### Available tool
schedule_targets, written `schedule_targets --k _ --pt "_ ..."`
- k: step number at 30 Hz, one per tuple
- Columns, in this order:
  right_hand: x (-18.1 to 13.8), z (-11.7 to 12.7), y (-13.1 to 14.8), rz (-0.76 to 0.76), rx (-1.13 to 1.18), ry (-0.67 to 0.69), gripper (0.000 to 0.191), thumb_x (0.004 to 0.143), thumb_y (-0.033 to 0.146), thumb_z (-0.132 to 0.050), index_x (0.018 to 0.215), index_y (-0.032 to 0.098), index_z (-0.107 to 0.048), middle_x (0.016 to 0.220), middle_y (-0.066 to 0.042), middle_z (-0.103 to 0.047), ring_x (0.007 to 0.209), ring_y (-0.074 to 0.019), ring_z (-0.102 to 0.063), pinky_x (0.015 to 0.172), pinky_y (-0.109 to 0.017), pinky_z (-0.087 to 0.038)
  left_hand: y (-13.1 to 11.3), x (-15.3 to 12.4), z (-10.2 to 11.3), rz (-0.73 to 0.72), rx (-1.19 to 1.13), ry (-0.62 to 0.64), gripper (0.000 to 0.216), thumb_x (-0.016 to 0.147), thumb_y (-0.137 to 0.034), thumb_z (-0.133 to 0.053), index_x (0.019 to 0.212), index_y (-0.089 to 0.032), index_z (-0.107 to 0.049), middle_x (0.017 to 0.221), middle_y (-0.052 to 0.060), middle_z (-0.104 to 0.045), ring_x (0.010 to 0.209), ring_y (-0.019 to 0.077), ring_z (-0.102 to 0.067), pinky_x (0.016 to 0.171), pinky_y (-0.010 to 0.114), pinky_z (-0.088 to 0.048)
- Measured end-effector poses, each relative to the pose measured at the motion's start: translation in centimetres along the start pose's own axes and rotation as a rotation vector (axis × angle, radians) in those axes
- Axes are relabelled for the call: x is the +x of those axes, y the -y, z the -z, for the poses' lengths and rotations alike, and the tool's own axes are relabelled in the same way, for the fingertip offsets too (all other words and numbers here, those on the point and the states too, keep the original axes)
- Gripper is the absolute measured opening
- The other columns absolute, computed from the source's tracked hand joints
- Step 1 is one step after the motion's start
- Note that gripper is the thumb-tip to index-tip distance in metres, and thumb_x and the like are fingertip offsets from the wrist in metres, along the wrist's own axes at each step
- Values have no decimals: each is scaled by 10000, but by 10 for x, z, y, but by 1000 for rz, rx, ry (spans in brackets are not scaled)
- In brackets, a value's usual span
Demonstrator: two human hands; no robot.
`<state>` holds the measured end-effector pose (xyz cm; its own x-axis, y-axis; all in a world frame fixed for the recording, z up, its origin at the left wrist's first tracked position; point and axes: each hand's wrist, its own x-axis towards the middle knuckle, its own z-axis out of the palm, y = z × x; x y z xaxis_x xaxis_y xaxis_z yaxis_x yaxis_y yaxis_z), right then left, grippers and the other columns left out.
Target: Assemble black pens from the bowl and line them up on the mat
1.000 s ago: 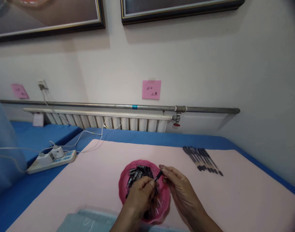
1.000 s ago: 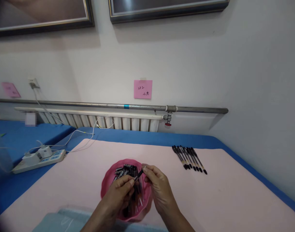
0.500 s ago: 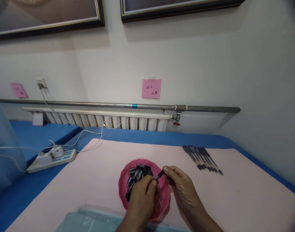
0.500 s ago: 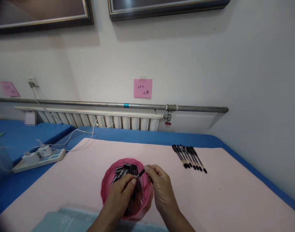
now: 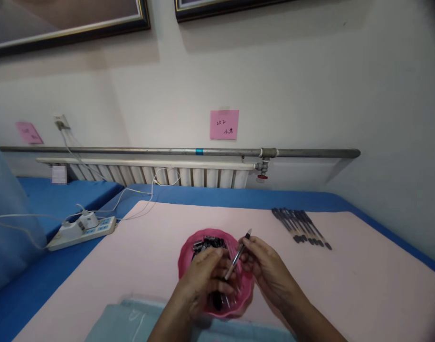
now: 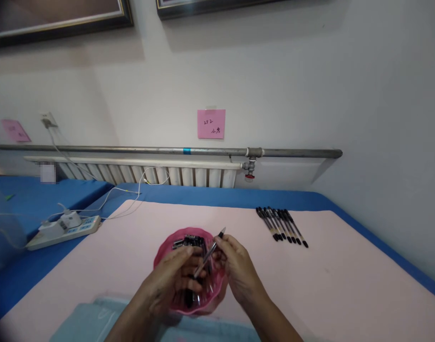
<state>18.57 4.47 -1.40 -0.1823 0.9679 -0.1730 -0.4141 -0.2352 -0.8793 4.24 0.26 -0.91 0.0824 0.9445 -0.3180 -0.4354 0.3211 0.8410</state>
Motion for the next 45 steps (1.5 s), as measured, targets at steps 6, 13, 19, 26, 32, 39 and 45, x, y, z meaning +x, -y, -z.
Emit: schedule_targets --k 6,13,19,26,32,39,45 --pt "-1 0 6 -42 99 -51 267 595 318 -801 661 160 -596 528 36 -585 460 -68 -511 415 -152 -380 -19 3 28 -118 178 -146 360 628 -418 -725 812 -124 -627 711 40 -641 573 98 -551 515 214 -440" --pt "-5 -6 6 -49 50 -17 262 627 336 -776 667 167 -580 514 39 -582 461 -70 -510 429 -155 -391 -23 -8 27 -107 385 -44 275 665 -411 -690 662 -151 -600 573 -21 -571 457 66 -440 449 207 -329" --pt "-13 -15 -3 3 -212 93 217 779 390 -623 785 175 -589 576 18 -602 460 -92 -509 468 -212 -405 -14 -6 16 -19 395 103 222 607 -340 -737 670 -145 -652 590 -9 -596 528 86 -489 537 221 -360" --pt "-18 -9 -4 471 -1144 600 225 789 95 -483 811 195 -683 817 -49 -626 770 -184 -561 688 -315 -436 -32 -1 43 -186 223 -235 309 599 -400 -744 582 -144 -570 479 -61 -488 412 48 -380 435 196 -281" --pt "-12 -4 -15 576 -1527 713 283 799 51 -470 717 205 -693 791 -65 -625 735 -189 -531 670 -331 -412 -31 1 44 -168 240 -225 294 634 -390 -722 581 -144 -571 484 -53 -504 400 45 -381 428 194 -273" --pt "-8 -2 -14 573 -1588 684 250 753 14 -474 664 184 -634 760 -64 -606 708 -188 -512 635 -319 -407 -29 3 44 -161 241 -236 278 662 -379 -698 584 -148 -564 488 -52 -498 404 44 -380 430 192 -268" --pt "-14 -7 -17 578 -1567 709 225 746 58 -522 814 202 -682 873 -71 -598 798 -213 -501 703 -356 -416 -27 4 44 -160 241 -236 264 667 -372 -684 591 -150 -563 484 -54 -489 404 46 -368 432 198 -264"
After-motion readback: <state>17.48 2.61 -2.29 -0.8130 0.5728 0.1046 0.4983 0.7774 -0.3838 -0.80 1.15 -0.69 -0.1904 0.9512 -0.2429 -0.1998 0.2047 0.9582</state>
